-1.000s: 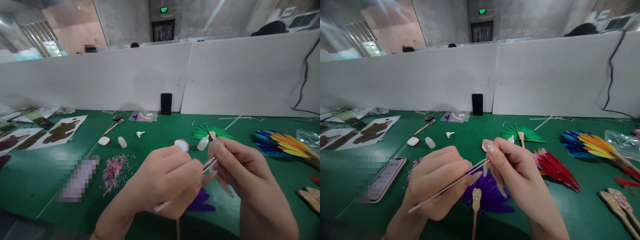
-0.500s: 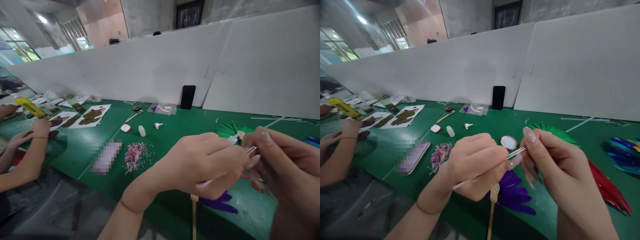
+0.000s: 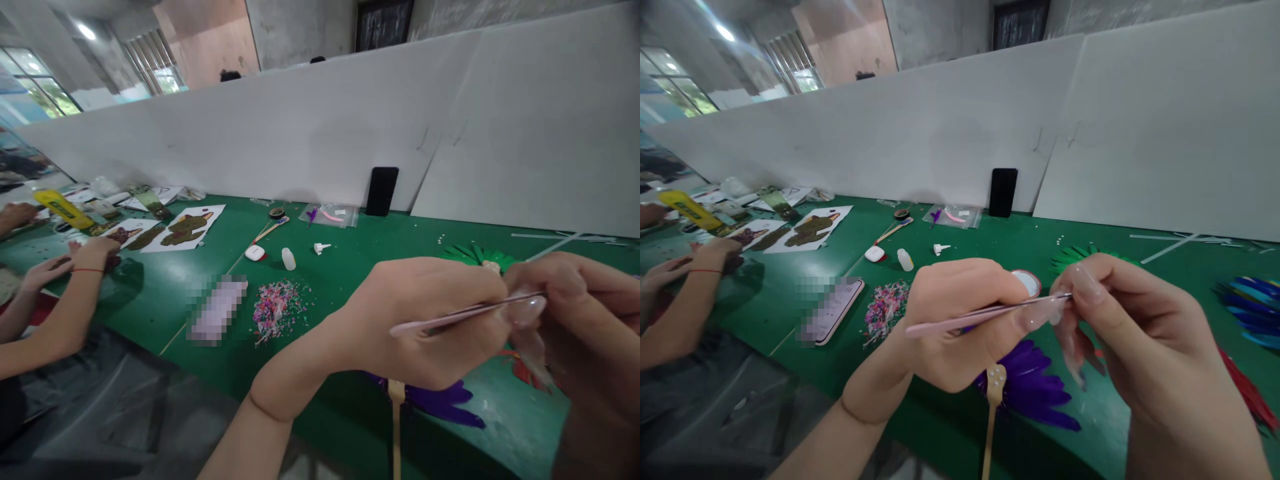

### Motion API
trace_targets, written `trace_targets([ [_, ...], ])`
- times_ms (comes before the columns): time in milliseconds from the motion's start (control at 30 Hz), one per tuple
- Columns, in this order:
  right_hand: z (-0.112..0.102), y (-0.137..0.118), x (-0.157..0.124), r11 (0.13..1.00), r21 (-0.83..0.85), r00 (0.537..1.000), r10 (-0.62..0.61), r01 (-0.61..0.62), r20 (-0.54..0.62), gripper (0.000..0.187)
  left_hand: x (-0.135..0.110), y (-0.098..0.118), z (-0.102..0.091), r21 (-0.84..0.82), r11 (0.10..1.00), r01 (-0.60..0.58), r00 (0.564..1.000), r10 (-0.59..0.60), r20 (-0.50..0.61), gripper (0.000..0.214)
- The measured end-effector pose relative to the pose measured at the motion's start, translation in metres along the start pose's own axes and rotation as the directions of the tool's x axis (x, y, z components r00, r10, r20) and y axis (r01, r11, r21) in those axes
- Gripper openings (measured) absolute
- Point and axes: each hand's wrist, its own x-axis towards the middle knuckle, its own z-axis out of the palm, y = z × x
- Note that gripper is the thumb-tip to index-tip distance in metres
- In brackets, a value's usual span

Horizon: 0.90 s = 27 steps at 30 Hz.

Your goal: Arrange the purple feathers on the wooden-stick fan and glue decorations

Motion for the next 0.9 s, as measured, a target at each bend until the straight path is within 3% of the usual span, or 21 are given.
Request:
trace_targets([
  [133,-0.002,0.004,-0.002,0.988,0.143,0.996,0.041,-0.052,0.076,0.021,0.003,-0.002,-0.002,-0.258,0.951,0.172,0.984,-0.157,0.078,0.024],
  [367,-0.001,0.011,-0.005,0.972,0.235,0.994,-0.018,-0.009,0.109,0.019,0.009,-0.012,0.003,-0.626,0.655,0.424,0.897,-0.400,0.189,0.023],
  [467,0.006,0.010,-0.005,0.967,0.254,0.995,-0.020,-0.005,0.094,0.022,0.010,-0.020,0.007,-0.706,0.536,0.463,0.872,-0.419,0.254,0.023],
  [633,0.014,0.008,-0.005,0.926,0.376,0.991,-0.046,-0.004,0.122,0.019,0.013,-0.029,0.014,-0.794,0.417,0.441,0.881,-0.369,0.296,0.021],
  [800,0.019,0.003,-0.007,0.900,0.434,0.992,-0.078,0.029,0.095,0.023,0.014,-0.026,0.020,-0.855,0.242,0.458,0.868,-0.327,0.373,0.021],
  [900,0.022,0.000,-0.010,0.887,0.461,0.993,-0.065,0.013,0.096,0.027,0.012,-0.024,0.023,-0.860,0.182,0.477,0.854,-0.328,0.405,0.023],
])
